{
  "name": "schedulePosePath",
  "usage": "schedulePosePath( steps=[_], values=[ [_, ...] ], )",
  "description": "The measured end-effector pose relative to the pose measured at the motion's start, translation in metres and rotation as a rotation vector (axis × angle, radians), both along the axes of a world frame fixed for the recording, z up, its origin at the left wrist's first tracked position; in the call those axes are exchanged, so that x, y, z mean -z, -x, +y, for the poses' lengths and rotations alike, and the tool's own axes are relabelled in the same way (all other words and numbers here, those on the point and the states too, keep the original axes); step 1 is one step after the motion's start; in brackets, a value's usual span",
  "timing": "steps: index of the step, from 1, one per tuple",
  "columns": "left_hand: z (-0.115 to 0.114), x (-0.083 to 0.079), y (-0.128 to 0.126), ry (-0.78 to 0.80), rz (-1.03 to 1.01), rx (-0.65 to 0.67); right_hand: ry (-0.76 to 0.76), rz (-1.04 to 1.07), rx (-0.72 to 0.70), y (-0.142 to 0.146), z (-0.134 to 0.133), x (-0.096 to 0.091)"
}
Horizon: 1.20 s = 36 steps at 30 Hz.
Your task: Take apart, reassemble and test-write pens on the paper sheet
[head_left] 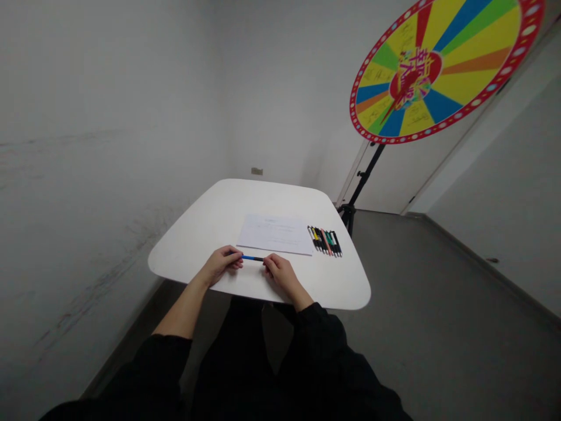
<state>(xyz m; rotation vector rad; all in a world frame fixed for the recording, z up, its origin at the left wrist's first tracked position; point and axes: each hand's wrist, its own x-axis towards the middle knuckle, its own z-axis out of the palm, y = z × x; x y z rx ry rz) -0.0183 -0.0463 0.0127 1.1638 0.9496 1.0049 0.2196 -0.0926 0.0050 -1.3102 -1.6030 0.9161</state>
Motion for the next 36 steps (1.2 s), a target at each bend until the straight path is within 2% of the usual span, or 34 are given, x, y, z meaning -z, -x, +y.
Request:
schedulePosePath(
  steps=[5, 13, 19, 29, 36],
  values=[
    [0.0008, 0.0059, 0.0129, 0.017, 0.048, -0.003, -0.028, -0.083, 0.002, 0.0023, -0.0003, -0.0002],
    [-0.0019, 0.0070, 0.0061, 0.004, 0.017, -0.066, -0.049, -0.110, -0.019, 0.0017, -0.0011, -0.0015],
    [-0.0026, 0.0054, 0.0075, 0.020, 0.063, -0.046, -0.076, -0.184, 0.000, 0.0002, 0.0002, -0.0012],
    [-0.0015, 0.0063, 0.0068, 0.004, 0.047, -0.068, -0.103, -0.071, 0.054, 0.0018, 0.0049, 0.0058],
    [-0.0011, 0.0064, 0.0074, -0.001, 0.032, -0.092, -0.067, 0.012, 0.092, 0.0020, 0.0018, 0.0017]
  ],
)
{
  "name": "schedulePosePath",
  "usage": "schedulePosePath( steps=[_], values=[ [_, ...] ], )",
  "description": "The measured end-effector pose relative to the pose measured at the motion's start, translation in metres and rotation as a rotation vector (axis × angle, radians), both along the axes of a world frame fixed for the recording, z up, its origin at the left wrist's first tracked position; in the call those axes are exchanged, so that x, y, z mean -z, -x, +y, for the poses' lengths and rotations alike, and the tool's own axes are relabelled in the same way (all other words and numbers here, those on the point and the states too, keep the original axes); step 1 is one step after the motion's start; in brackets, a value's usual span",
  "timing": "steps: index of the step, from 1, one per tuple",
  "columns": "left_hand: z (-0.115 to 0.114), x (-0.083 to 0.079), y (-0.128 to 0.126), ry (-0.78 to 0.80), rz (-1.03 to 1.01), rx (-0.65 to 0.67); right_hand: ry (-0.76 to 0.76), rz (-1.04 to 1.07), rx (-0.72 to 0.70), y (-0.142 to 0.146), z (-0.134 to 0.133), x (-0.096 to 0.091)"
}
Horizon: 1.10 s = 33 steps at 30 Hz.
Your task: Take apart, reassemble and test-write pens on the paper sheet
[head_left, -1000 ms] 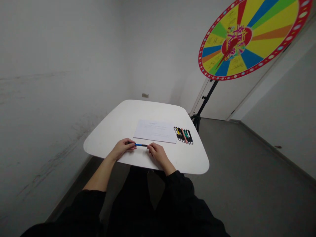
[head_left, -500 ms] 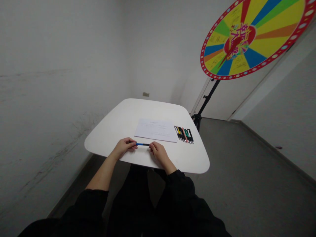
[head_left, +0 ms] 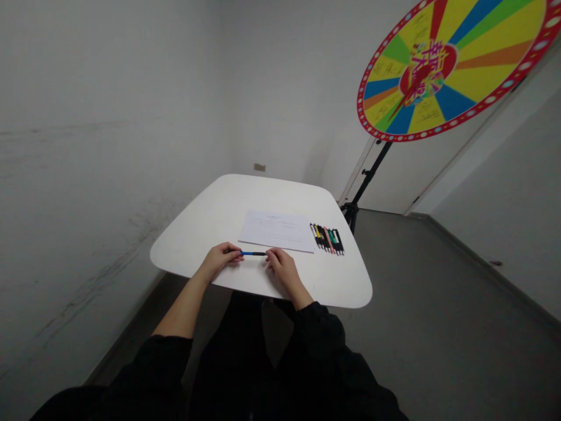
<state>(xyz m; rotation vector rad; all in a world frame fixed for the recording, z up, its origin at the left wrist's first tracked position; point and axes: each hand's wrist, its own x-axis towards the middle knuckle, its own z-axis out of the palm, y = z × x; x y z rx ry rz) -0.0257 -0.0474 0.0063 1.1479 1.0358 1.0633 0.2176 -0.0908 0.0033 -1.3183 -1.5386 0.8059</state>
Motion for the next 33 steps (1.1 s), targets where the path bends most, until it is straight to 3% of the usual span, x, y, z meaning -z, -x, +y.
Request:
schedulePosePath(
  steps=[26, 33],
  values=[
    [0.0013, 0.0038, 0.0006, -0.016, 0.006, 0.012, 0.027, 0.004, -0.037, -0.0005, 0.0007, 0.0035],
    [0.0004, 0.0032, 0.0010, -0.012, -0.011, 0.016, -0.024, 0.041, -0.039, -0.0021, 0.0022, 0.0058]
  ],
)
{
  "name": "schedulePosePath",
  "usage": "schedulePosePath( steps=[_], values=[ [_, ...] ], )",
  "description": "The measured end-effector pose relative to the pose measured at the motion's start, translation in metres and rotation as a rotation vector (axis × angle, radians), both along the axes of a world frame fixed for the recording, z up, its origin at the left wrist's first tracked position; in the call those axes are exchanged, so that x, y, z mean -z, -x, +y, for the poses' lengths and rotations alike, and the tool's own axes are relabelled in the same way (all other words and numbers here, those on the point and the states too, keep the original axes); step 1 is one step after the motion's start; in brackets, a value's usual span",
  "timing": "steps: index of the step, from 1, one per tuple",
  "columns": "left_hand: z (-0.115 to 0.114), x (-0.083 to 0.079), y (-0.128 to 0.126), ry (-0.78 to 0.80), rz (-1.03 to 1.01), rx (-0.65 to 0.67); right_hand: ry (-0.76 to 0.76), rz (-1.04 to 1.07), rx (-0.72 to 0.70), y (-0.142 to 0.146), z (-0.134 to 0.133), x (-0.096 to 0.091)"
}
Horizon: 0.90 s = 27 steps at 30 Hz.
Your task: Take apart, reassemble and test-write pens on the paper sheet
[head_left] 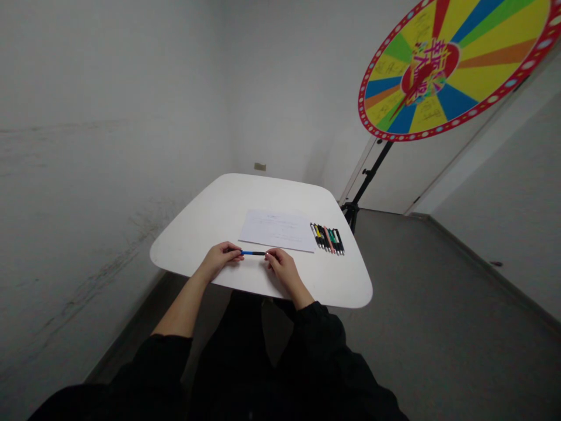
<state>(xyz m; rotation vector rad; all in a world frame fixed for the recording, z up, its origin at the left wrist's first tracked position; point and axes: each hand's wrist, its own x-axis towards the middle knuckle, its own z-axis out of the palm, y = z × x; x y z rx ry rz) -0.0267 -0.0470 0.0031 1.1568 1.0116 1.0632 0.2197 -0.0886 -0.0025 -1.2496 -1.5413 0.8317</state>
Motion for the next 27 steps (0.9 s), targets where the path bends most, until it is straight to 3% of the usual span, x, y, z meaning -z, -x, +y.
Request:
schedulePosePath(
  steps=[14, 27],
  values=[
    [0.0028, 0.0051, 0.0013, -0.024, 0.018, -0.002, 0.037, -0.009, 0.007, 0.0011, -0.0039, -0.0049],
    [0.0025, 0.0027, 0.0005, -0.014, 0.010, 0.003, -0.005, 0.041, -0.006, -0.0007, 0.0014, 0.0018]
  ],
)
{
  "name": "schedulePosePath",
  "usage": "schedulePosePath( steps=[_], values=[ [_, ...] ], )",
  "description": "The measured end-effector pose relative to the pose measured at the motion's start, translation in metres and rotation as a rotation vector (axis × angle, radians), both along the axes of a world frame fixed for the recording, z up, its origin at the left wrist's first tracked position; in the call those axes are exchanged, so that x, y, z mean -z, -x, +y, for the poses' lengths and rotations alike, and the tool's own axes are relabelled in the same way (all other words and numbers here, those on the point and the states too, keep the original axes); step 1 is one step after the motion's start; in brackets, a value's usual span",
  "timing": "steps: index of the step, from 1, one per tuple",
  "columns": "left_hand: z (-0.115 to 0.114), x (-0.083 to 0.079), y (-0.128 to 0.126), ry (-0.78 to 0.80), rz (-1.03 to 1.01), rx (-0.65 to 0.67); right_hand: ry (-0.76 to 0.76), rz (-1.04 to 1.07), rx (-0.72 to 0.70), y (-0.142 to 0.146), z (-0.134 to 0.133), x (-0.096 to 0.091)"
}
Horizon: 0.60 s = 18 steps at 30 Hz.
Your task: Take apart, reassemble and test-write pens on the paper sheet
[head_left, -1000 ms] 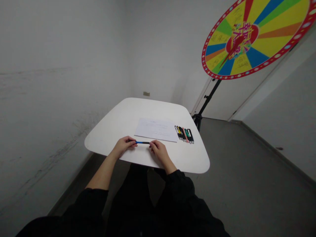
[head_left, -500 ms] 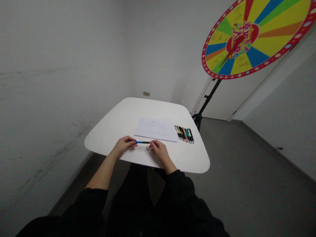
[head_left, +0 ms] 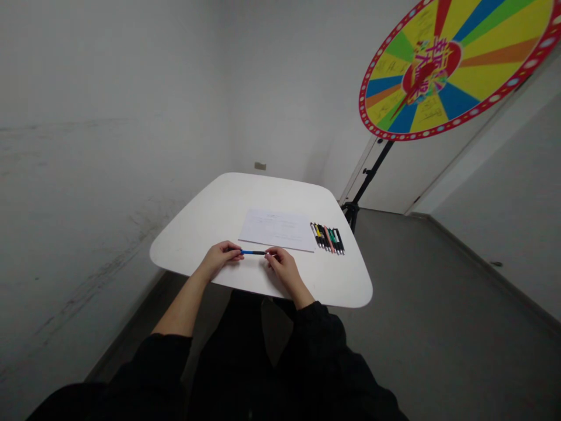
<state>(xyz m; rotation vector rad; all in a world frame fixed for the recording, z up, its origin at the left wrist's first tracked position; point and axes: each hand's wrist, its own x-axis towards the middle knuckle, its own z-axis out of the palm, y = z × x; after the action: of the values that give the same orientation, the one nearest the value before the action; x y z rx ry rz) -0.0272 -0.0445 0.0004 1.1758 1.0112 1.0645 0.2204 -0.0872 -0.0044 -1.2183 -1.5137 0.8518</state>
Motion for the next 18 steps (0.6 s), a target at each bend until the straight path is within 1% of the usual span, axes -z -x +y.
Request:
schedulePosePath(
  steps=[6, 13, 18],
  values=[
    [-0.0017, -0.0027, -0.0012, 0.007, 0.001, -0.004, 0.025, 0.033, 0.017, 0.0014, -0.0013, -0.0016],
    [-0.0030, -0.0044, -0.0010, -0.008, 0.008, 0.002, 0.033, -0.063, 0.012, 0.0010, -0.0058, -0.0083],
    [-0.0018, -0.0023, -0.0005, -0.009, 0.015, 0.005, 0.009, -0.032, 0.001, 0.0003, -0.0039, -0.0065]
  ],
)
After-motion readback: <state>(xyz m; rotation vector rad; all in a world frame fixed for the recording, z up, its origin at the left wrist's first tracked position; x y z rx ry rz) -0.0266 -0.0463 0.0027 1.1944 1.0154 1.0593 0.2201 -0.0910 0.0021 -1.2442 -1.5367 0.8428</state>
